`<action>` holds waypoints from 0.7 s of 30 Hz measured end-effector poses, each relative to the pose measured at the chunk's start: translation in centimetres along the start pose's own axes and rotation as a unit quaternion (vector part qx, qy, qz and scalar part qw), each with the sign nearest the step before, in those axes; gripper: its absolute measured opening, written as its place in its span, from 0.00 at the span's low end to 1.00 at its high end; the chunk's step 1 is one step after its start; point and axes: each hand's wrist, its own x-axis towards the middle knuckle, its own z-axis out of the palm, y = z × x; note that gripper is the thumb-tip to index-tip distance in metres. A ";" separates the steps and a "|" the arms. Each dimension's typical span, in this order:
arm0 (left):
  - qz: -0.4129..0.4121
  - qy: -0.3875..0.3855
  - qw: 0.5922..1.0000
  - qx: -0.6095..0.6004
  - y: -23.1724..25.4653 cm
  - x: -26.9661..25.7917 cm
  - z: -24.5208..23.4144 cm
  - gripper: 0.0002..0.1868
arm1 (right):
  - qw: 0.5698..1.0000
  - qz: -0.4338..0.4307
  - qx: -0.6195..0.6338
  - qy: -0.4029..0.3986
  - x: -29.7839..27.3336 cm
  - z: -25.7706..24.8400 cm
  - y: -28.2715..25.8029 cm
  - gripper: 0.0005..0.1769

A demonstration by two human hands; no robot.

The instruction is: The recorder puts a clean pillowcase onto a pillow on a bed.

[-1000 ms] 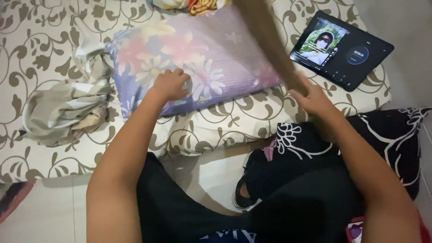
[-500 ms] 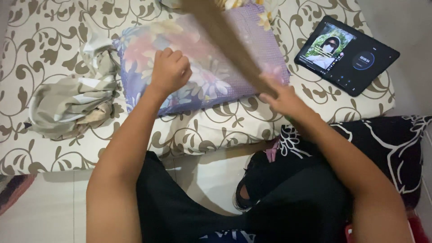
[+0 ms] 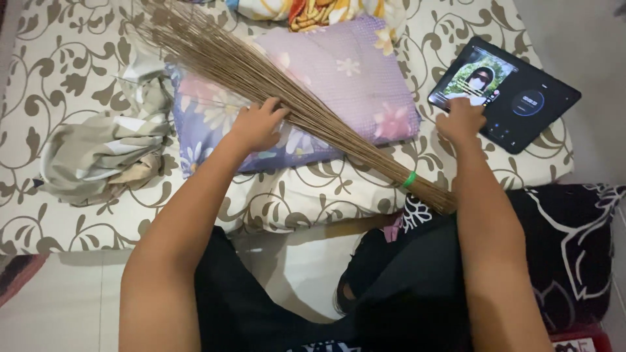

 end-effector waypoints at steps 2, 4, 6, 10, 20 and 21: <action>0.006 0.008 1.000 -0.001 -0.4 -0.3 0.0 0.38 | 0.998 0.041 0.044 -0.009 0.3 -0.1 0.2 0.29; 0.011 0.015 1.000 -0.005 -0.9 -1.1 0.3 0.39 | 0.993 0.081 0.084 -0.021 0.5 0.5 0.8 0.36; 0.015 0.030 0.999 0.006 -1.5 -1.5 0.5 0.38 | 0.980 0.075 0.160 0.087 1.2 1.5 1.8 0.43; -0.008 0.011 1.000 -0.013 -2.4 -3.3 -0.8 0.37 | 0.989 0.101 0.105 -0.035 -0.3 -1.6 -0.8 0.34; -0.071 0.027 0.997 0.012 -3.5 -4.5 -1.5 0.38 | 0.986 -0.056 0.132 -0.086 2.7 3.3 0.8 0.27; -0.098 0.040 0.994 0.036 -3.7 -4.5 -1.5 0.38 | 0.948 -0.050 0.189 -0.252 2.3 3.5 -0.2 0.30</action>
